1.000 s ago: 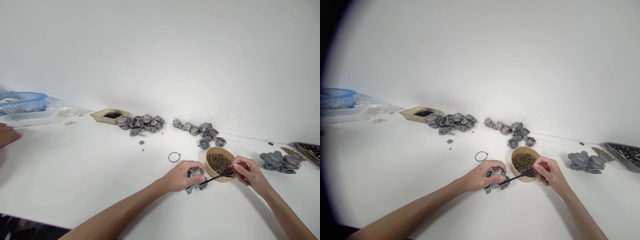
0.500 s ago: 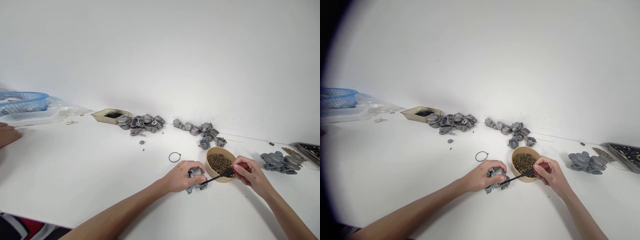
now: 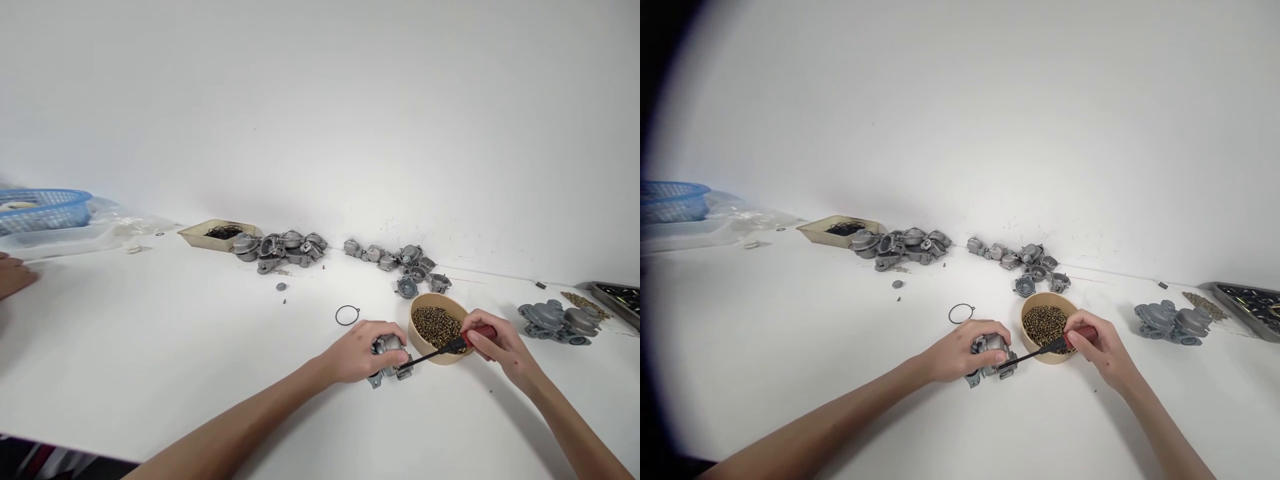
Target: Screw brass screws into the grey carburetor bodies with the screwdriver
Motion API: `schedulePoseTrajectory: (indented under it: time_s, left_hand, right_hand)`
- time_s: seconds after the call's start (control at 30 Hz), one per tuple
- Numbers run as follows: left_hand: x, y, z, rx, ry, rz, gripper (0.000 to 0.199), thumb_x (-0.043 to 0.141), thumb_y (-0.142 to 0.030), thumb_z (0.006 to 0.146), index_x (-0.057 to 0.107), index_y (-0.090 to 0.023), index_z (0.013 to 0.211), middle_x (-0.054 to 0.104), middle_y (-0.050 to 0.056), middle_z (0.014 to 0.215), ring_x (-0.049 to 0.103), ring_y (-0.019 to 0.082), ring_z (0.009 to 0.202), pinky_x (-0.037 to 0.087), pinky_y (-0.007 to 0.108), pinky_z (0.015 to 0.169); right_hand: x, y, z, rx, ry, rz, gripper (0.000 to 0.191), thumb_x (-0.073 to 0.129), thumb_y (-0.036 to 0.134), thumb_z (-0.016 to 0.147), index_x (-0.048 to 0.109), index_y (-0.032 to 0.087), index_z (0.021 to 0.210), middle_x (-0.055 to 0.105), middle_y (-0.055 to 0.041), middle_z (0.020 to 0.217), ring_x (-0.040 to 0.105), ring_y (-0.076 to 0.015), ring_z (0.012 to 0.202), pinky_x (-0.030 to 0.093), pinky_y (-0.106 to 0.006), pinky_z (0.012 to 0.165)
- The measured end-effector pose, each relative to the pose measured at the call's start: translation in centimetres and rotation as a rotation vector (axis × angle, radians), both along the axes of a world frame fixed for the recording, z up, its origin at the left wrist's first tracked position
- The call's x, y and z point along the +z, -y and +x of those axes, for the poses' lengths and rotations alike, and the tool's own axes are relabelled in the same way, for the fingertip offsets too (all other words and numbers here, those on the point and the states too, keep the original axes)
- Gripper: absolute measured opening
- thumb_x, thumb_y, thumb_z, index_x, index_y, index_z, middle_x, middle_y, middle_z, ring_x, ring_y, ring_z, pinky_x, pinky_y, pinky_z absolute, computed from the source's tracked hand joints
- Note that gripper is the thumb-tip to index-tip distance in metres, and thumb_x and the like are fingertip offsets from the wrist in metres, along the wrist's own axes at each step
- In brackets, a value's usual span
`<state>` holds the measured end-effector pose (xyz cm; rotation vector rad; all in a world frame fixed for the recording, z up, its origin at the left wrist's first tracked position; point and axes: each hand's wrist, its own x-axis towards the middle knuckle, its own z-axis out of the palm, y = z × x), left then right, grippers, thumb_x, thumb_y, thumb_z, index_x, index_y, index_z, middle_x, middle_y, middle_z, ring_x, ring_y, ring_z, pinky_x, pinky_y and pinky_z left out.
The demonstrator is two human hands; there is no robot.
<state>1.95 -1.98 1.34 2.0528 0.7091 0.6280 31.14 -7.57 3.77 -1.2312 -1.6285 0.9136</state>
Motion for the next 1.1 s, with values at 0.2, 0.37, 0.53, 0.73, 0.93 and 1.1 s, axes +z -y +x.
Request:
schedulePoseTrajectory:
  time_s: [0.2, 0.37, 0.53, 0.73, 0.93, 1.1]
  left_hand:
    - [-0.1, 0.0, 0.0, 0.012, -0.007, -0.009, 0.046, 0.058, -0.067, 0.095, 0.071, -0.023, 0.103, 0.074, 0.001, 0.094, 0.064, 0.019, 0.081, 0.047, 0.029, 0.08]
    - [-0.2, 0.0, 0.0, 0.028, 0.025, -0.001, 0.035, 0.061, -0.057, 0.096, 0.071, -0.024, 0.102, 0.075, 0.001, 0.1, 0.066, 0.019, 0.089, 0.047, 0.027, 0.085]
    - [-0.3, 0.0, 0.1, 0.067, 0.003, 0.017, 0.037, 0.058, -0.06, 0.096, 0.07, -0.025, 0.1, 0.076, 0.0, 0.105, 0.067, 0.021, 0.097, 0.045, 0.03, 0.099]
    - [-0.5, -0.1, 0.0, 0.074, -0.025, 0.046, 0.042, 0.054, -0.064, 0.098, 0.07, -0.025, 0.104, 0.076, 0.0, 0.108, 0.066, 0.022, 0.101, 0.044, 0.032, 0.102]
    - [-0.1, 0.2, 0.0, 0.001, -0.045, 0.083, 0.049, 0.054, -0.07, 0.097, 0.072, -0.025, 0.102, 0.074, 0.001, 0.097, 0.067, 0.021, 0.091, 0.047, 0.033, 0.095]
    - [0.0, 0.0, -0.1, -0.001, -0.037, 0.07, 0.05, 0.053, -0.07, 0.098, 0.073, -0.025, 0.104, 0.074, 0.001, 0.094, 0.067, 0.019, 0.087, 0.048, 0.032, 0.093]
  right_hand:
    - [0.2, 0.2, 0.3, -0.014, -0.031, -0.05, 0.046, 0.073, 0.063, 0.089, 0.066, 0.018, 0.081, 0.05, -0.0006, 0.066, 0.032, -0.0098, 0.056, 0.022, -0.025, 0.051]
    - [0.5, 0.2, -0.1, -0.055, -0.083, -0.158, 0.052, 0.076, 0.066, 0.085, 0.061, 0.017, 0.074, 0.038, 0.0036, 0.059, 0.023, -0.0074, 0.053, 0.011, -0.024, 0.051]
    - [0.9, 0.1, -0.5, -0.06, -0.137, -0.296, 0.06, 0.079, 0.07, 0.079, 0.051, 0.018, 0.07, 0.03, 0.0071, 0.055, 0.015, -0.0064, 0.053, 0.007, -0.025, 0.052]
    - [0.7, -0.1, -0.6, -0.083, -0.151, -0.325, 0.059, 0.081, 0.069, 0.077, 0.051, 0.019, 0.07, 0.029, 0.0072, 0.055, 0.014, -0.0063, 0.052, 0.004, -0.026, 0.053]
    - [0.5, -0.2, -1.0, -0.096, -0.165, -0.321, 0.057, 0.077, 0.069, 0.082, 0.053, 0.019, 0.069, 0.026, 0.0064, 0.054, 0.014, -0.0076, 0.051, 0.005, -0.029, 0.054]
    - [0.3, -0.1, -1.0, -0.1, -0.159, -0.31, 0.057, 0.078, 0.068, 0.081, 0.055, 0.017, 0.073, 0.024, 0.009, 0.053, 0.014, -0.0059, 0.051, 0.005, -0.025, 0.052]
